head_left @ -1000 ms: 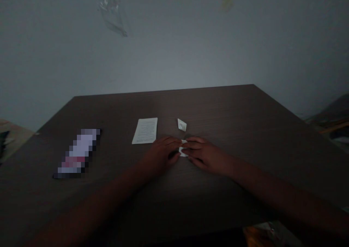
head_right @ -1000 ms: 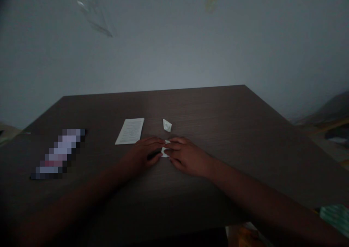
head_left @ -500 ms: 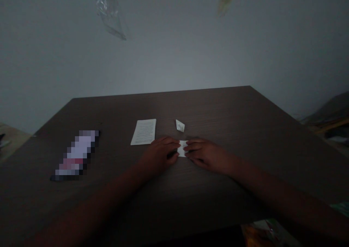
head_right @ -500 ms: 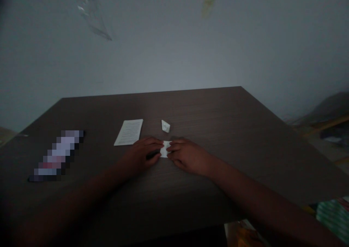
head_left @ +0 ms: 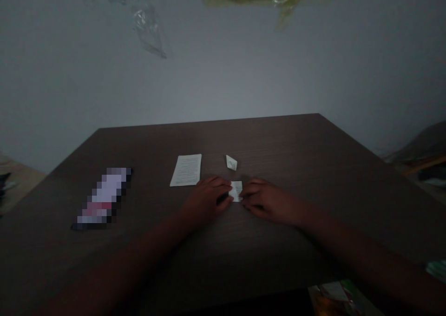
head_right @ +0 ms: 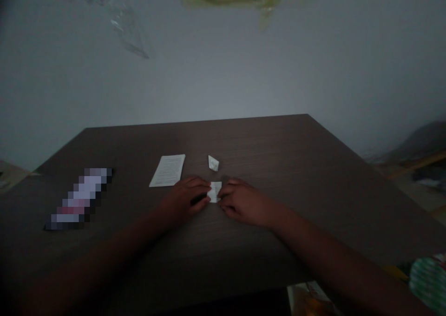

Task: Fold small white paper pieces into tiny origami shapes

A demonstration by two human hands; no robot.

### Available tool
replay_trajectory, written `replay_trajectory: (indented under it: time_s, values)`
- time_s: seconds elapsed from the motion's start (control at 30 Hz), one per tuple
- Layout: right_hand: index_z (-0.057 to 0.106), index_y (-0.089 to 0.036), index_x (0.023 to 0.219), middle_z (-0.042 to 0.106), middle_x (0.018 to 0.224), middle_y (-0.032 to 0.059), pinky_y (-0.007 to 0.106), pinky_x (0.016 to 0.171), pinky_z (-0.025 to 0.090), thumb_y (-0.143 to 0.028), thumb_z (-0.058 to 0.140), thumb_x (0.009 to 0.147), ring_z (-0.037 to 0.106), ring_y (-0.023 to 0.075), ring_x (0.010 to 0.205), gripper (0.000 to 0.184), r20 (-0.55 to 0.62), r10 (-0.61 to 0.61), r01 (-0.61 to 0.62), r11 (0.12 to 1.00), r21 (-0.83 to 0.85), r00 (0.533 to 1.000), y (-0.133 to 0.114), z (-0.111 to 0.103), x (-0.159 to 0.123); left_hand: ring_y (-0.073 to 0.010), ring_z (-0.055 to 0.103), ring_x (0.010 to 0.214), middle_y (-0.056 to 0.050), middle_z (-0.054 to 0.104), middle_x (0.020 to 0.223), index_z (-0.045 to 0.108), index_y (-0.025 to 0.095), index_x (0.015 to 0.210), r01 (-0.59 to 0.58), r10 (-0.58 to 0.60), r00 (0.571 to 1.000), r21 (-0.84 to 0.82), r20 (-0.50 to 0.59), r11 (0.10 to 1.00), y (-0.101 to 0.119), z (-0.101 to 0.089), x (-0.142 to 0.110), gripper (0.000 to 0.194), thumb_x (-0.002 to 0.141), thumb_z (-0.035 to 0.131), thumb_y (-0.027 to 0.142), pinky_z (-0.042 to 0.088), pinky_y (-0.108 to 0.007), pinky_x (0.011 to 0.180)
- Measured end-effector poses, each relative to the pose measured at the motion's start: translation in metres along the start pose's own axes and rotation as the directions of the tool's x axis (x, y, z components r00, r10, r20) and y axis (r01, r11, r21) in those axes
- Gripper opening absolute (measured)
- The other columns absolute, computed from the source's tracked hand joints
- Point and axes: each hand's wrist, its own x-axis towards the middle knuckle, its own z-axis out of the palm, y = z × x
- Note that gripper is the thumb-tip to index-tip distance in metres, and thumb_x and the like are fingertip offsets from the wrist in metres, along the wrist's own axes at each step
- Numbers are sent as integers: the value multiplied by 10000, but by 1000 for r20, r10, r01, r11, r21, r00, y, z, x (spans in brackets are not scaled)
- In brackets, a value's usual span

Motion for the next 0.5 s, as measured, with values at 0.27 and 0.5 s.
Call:
replay_trajectory:
  time_s: [0.27, 0.5]
  values:
    - [909, -279, 1149, 916, 1149, 55, 488, 1152, 625, -176, 800, 1157, 829, 266, 1104, 150, -87, 111, -111, 994, 7, 990, 8, 25, 8, -377, 805, 1455, -102, 891, 1454, 888, 263, 1384, 21, -21, 1000, -5, 15, 1000, -2, 4, 0, 262, 1125, 918, 256, 658, -604, 1280]
    - [934, -284, 1210, 940, 1235, 78, 491, 1142, 638, -191, 795, 1154, 839, 291, 1167, 176, -96, 87, -87, 996, 11, 992, 17, 24, 5, -363, 802, 1427, -102, 892, 1443, 873, 265, 1389, 32, -32, 999, -16, 3, 999, -2, 7, -1, 235, 1157, 849, 246, 662, -600, 1245]
